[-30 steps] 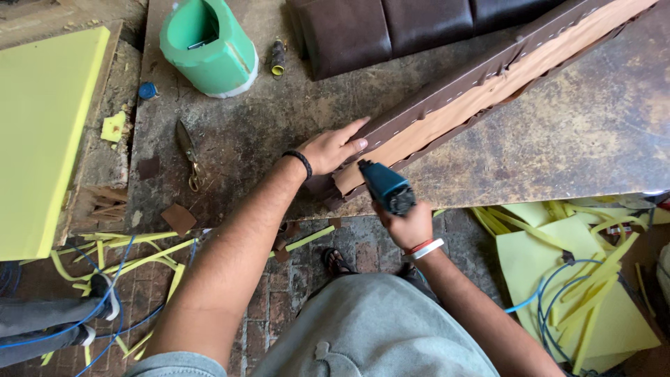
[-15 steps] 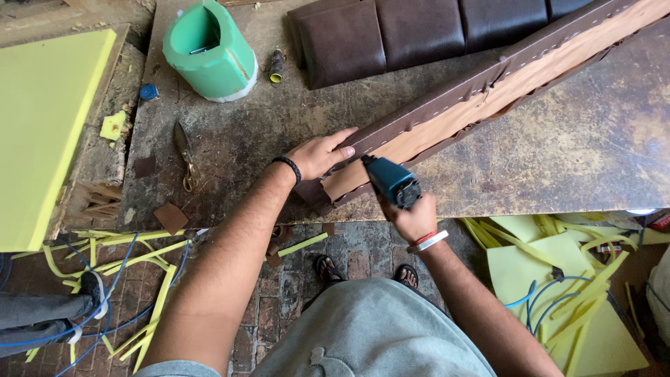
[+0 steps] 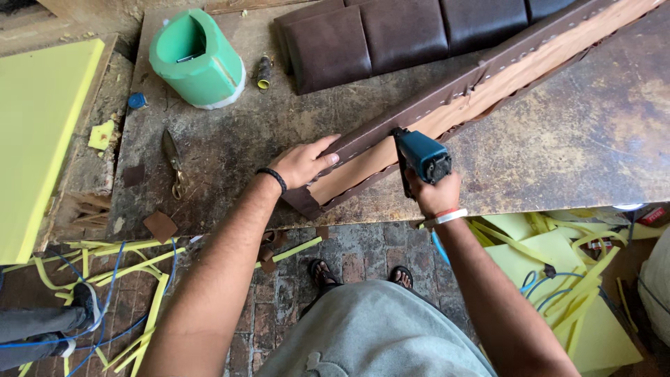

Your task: The person staples brown fabric onto a long wooden frame using a pneumatic staple gun. They then move a yellow foam cushion onto the table and use a knife to cut a slit into it.

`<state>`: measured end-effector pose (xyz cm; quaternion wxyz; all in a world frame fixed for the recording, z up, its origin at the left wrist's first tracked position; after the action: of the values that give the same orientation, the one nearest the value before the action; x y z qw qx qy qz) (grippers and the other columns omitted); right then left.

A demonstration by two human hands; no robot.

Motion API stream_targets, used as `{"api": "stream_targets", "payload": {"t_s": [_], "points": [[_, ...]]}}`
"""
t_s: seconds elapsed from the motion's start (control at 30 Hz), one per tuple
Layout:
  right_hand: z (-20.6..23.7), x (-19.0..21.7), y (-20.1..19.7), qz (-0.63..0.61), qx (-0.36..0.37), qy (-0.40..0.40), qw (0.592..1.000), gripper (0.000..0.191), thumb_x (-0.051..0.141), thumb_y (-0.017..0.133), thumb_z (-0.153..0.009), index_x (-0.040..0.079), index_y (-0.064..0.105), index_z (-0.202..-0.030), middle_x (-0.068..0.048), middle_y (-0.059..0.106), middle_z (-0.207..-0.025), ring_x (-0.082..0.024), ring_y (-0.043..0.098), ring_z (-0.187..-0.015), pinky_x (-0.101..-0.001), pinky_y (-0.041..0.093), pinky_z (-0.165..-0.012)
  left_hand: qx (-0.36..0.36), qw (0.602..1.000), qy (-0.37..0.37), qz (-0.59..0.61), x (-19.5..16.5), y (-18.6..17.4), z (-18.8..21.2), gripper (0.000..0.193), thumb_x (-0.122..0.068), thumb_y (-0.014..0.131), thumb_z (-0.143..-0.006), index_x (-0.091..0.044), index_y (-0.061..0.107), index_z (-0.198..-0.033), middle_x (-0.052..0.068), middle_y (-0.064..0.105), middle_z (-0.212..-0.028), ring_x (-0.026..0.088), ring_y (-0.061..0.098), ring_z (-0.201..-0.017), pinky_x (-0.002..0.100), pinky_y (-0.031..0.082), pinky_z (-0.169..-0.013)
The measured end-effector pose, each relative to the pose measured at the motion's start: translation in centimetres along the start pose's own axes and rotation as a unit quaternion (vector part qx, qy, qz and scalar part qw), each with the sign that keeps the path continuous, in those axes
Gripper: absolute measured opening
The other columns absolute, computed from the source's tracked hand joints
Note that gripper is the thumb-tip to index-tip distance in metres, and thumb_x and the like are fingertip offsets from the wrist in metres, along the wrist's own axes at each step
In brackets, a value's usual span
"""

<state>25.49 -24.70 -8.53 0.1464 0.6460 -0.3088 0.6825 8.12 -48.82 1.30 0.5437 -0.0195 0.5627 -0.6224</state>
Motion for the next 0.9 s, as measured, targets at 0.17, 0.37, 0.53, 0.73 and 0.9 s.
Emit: {"api": "stream_targets", "payload": {"t_s": [0.17,0.37,0.53,0.73,0.9], "points": [[-2.2,-1.3,-2.2,0.182,0.035,0.022,0.982,0.032,0.026,0.084,-0.079,-0.001,0.078,-0.095,-0.014,0.076,-0.078,-0.022,0.075,-0.072,-0.037,0.059,-0.069,0.026,0.997,-0.064,0.043,-0.3,0.2,0.4,0.066,-0.047,0.054,-0.097,-0.029,0.039,-0.158,0.015,0.076,-0.114,0.031,0.073,-0.098,0.044,0.058,-0.091],[-6.1,-3.8,-6.5,0.315,0.073,0.099,0.941,0.054,0.039,0.083,-0.077,0.007,0.073,-0.12,-0.021,0.076,-0.103,-0.035,0.075,-0.096,-0.044,0.057,-0.087,-0.046,0.999,0.017,0.008,-0.9,0.3,0.8,0.061,-0.043,0.065,-0.095,-0.023,0.05,-0.15,0.012,0.074,-0.12,0.027,0.073,-0.108,0.042,0.055,-0.095],[-7.4,-5.5,-9.6,0.464,0.103,0.079,0.876,0.069,0.04,0.083,-0.079,0.01,0.061,-0.138,-0.026,0.073,-0.11,-0.044,0.069,-0.104,-0.0494,0.055,-0.089,-0.075,0.997,-0.016,-0.031,-2.0,0.3,1.4,0.063,-0.035,0.075,-0.084,-0.026,0.058,-0.143,0.013,0.076,-0.117,0.029,0.073,-0.107,0.041,0.056,-0.095],[-6.8,-7.0,-10.5,0.37,0.088,0.123,0.917,0.051,0.037,0.078,-0.085,0.017,0.075,-0.131,-0.019,0.075,-0.119,-0.033,0.073,-0.109,-0.0407,0.056,-0.098,-0.065,0.996,-0.046,-0.035,-3.0,0.7,1.8,0.064,-0.034,0.077,-0.083,-0.027,0.057,-0.143,0.013,0.076,-0.114,0.028,0.074,-0.103,0.041,0.056,-0.093],[-8.4,-5.1,-12.2,0.107,-0.008,0.152,0.983,0.051,0.042,0.074,-0.087,0.011,0.072,-0.128,-0.009,0.075,-0.119,-0.024,0.072,-0.102,-0.0403,0.058,-0.087,-0.021,0.998,-0.058,-0.014,-5.2,3.1,3.6,0.077,-0.026,0.077,-0.079,-0.025,0.047,-0.15,0.014,0.075,-0.11,0.026,0.075,-0.098,0.04,0.059,-0.089]]}}
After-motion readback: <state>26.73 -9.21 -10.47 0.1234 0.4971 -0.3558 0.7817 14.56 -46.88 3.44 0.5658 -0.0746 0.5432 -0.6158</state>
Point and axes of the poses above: each hand's wrist, its own z-axis away from the middle knuckle, its own y-axis out of the palm, x = y × z, the point moved 2 cm from there along -z, towards the middle knuckle
